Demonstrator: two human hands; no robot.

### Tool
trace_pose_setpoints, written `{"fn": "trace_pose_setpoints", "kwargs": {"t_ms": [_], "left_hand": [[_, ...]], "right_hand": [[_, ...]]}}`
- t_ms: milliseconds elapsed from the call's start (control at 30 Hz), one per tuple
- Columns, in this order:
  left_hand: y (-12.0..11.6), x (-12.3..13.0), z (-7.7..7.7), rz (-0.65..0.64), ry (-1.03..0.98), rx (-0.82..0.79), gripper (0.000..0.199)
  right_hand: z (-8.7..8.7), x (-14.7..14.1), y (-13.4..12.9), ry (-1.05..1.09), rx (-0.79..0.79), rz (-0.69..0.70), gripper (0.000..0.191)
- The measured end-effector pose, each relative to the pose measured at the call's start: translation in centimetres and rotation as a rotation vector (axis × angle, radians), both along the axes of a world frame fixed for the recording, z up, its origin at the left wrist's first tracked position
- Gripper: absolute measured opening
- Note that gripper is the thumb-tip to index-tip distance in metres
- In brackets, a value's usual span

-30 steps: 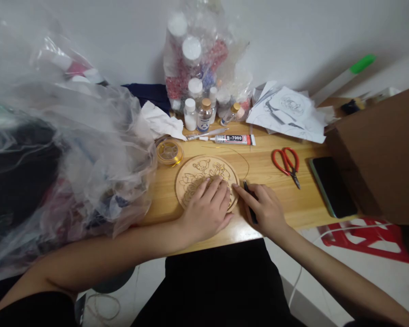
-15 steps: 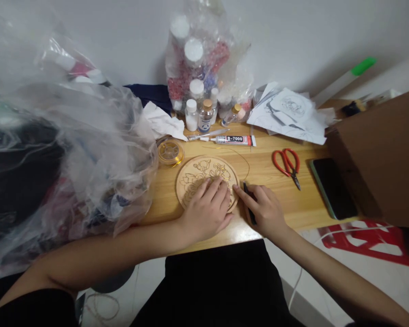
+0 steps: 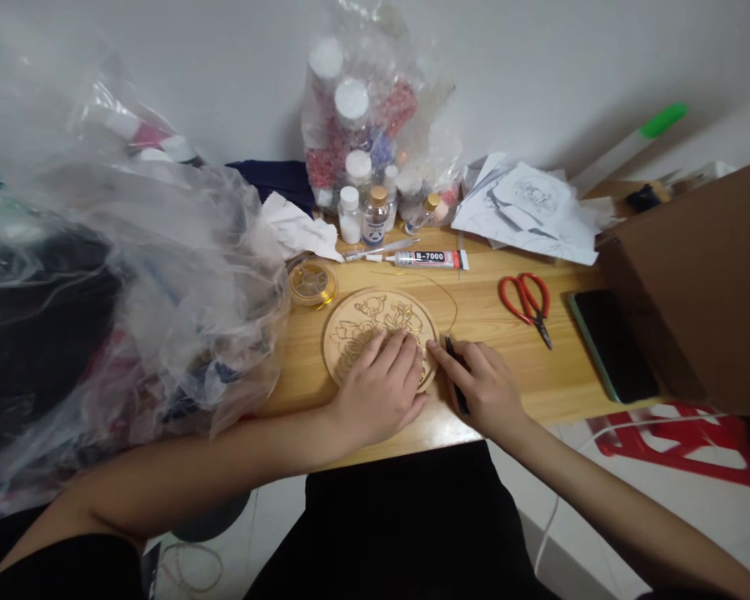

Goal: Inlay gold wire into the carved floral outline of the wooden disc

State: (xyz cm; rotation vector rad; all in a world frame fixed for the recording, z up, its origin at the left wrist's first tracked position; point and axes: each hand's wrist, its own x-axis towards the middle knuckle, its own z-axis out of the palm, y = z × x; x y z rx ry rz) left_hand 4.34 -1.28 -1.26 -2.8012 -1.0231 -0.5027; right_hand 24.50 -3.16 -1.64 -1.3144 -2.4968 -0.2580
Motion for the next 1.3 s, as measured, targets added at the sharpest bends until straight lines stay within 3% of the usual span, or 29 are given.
{"fn": "trace_pose_setpoints", "kwargs": {"t_ms": [1300], "left_hand": [[-0.20,-0.03,-0.16,-0.015,0.008,0.023,0.051]], "right_hand": [[0.18,0.13,0.02,0.045,-0.030,0.051,0.062]]}}
